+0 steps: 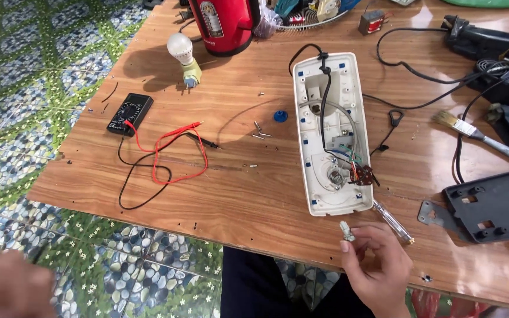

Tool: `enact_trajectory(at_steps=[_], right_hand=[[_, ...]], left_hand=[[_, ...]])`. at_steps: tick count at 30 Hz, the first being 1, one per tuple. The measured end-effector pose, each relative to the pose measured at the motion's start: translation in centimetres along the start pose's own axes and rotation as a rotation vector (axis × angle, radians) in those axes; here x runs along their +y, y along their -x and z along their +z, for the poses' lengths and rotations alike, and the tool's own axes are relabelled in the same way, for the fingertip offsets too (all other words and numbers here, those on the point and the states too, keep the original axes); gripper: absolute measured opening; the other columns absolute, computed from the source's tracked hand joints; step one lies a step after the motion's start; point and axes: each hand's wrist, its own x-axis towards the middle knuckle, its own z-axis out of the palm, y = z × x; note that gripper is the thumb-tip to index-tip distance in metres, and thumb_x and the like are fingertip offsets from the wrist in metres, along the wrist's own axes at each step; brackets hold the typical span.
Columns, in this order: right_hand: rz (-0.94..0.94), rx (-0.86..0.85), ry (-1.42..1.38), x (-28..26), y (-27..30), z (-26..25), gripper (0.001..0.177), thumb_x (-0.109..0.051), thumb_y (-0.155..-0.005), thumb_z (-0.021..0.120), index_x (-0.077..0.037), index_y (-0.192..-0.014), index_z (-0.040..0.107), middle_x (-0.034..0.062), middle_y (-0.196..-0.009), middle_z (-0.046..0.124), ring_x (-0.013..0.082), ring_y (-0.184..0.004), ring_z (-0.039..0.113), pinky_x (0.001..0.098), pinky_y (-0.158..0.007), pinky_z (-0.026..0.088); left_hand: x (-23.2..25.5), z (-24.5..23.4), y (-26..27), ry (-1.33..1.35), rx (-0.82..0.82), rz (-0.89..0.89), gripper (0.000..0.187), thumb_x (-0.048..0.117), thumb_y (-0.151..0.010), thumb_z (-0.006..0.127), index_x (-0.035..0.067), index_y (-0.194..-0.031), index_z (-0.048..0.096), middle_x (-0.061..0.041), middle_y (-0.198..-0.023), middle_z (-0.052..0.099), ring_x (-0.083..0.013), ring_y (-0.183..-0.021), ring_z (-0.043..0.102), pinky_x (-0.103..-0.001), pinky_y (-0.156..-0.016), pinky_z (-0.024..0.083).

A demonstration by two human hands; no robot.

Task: The person works on the internal wiring of a disassembled white plastic device on a wooden table. They use a screwdriver to tighten screws on wire terminals and manipulate various colored wires within the device's housing. A multimeter and other tools are visible on the table.

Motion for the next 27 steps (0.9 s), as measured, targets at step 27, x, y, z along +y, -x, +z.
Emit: enact_trajectory(at_steps=[27], right_hand=[[0.522,0.227,-0.166,-1.2,5.5,-4.8,0.022,-0.002,-0.075,0.078,0.001,-0.095,0.071,0.0138,-0.091,0.077,0.0177,-0.075,0.075,0.0228,-0.068,0.06]], left_hand=[[-35.3,15.5,-14.7,-0.16,0.437,0.058,0.013,0.002,-0.09,0.073,-0.006,-0.1,0.07,-0.023,-0.079,0.077,-0.0275,-0.068,0.078,-0.035,-0.063,0.069]])
